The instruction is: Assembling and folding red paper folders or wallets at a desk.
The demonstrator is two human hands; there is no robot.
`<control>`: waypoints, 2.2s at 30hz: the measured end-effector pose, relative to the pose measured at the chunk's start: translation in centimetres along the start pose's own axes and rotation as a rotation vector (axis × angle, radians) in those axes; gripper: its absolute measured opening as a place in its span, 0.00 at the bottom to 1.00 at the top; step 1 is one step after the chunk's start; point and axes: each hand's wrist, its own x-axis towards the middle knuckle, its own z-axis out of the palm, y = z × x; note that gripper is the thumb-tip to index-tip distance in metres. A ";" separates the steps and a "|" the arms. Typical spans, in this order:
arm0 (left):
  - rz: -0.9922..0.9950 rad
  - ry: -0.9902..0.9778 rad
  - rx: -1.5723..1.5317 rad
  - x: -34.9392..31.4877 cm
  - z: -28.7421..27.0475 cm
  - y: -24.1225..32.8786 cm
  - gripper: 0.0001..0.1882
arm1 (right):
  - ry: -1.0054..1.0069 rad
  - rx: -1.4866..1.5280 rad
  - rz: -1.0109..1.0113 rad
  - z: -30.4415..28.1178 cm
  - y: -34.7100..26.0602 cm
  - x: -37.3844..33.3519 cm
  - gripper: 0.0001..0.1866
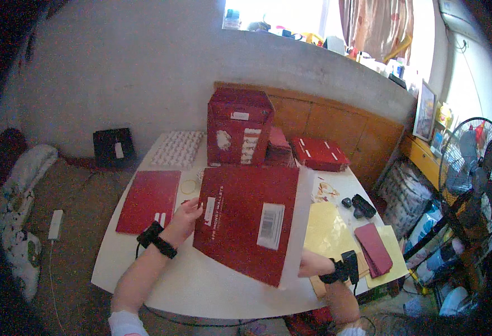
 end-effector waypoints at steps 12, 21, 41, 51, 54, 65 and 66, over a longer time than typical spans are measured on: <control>0.066 0.167 0.724 0.4 0.2 0.6 0.25 | 0.538 0.929 0.587 -3.1 -1.1 -1.1 0.23; 0.458 -0.270 1.001 -2.4 5.6 0.6 0.21 | 0.391 0.494 0.766 0.2 -0.9 -0.8 0.18; 0.519 -0.929 1.221 -5.6 10.5 -0.6 0.32 | 0.055 0.634 0.515 -0.2 -1.1 -3.2 0.22; 0.626 -0.755 1.533 -6.1 11.0 -2.9 0.28 | -0.053 0.023 0.413 1.1 -1.3 -2.5 0.18; 0.592 -0.732 1.547 -6.1 10.9 -3.2 0.29 | 0.028 -0.217 0.262 1.2 -1.1 -2.6 0.20; 0.521 -0.773 1.445 -5.6 9.8 -3.1 0.32 | 0.002 -0.471 0.127 1.7 -1.1 -2.9 0.22; 0.519 -0.770 1.439 -5.5 9.8 -3.1 0.32 | 0.008 -0.479 0.123 1.7 -1.1 -3.0 0.22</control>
